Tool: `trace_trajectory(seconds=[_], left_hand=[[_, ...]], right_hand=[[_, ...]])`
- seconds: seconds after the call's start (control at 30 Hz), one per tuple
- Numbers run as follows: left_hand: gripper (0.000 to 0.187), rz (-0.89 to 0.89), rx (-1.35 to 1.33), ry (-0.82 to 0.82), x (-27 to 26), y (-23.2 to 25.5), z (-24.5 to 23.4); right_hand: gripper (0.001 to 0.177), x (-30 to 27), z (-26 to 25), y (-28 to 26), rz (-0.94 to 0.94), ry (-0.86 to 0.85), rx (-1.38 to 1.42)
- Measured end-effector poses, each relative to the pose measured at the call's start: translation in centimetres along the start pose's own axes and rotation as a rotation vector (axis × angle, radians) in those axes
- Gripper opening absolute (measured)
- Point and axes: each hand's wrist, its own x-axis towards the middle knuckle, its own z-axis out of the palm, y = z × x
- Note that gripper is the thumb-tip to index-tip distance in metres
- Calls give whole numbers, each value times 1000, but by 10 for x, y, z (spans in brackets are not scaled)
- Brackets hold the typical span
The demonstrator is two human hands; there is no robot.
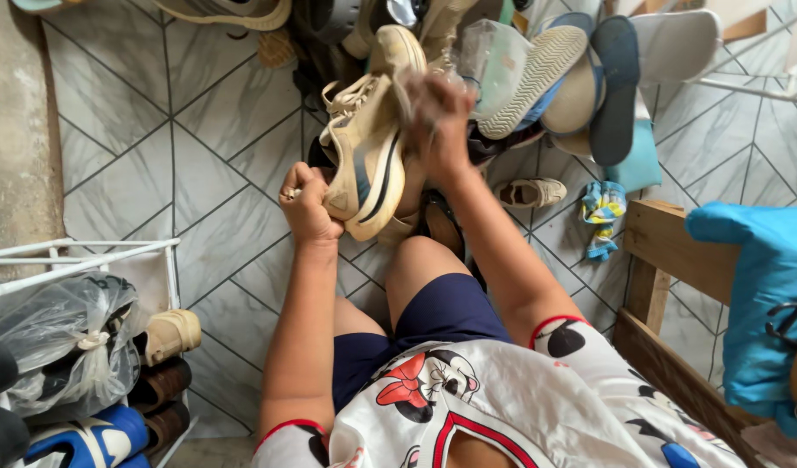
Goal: The person wipes several pairs of shoes one by one with a cloth, moves a white wire shoe rack, and sweeps the floor around the shoe collection with a broom.
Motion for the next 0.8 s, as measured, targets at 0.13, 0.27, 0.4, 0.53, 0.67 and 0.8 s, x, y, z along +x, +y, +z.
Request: trace_trajectory(seconds=[0.13, 0.27, 0.4, 0.53, 0.67, 0.8], left_hand=[[27, 50, 2, 78, 16, 13, -8], [29, 207, 89, 292, 46, 15, -8], [24, 90, -133, 587, 93, 39, -23], [15, -117, -160, 585, 130, 69, -34], [15, -279, -170, 561, 132, 88, -43], [27, -344, -355, 408, 128, 98, -22]], right_hand=[[45, 27, 28, 40, 107, 51, 336], [37, -45, 80, 35, 266, -123, 483], [21, -122, 74, 41, 595, -296, 607], [14, -104, 58, 76, -24, -481, -566], [46, -9, 53, -4, 697, 0, 1179], [54, 47, 95, -96, 532, -49, 1344]])
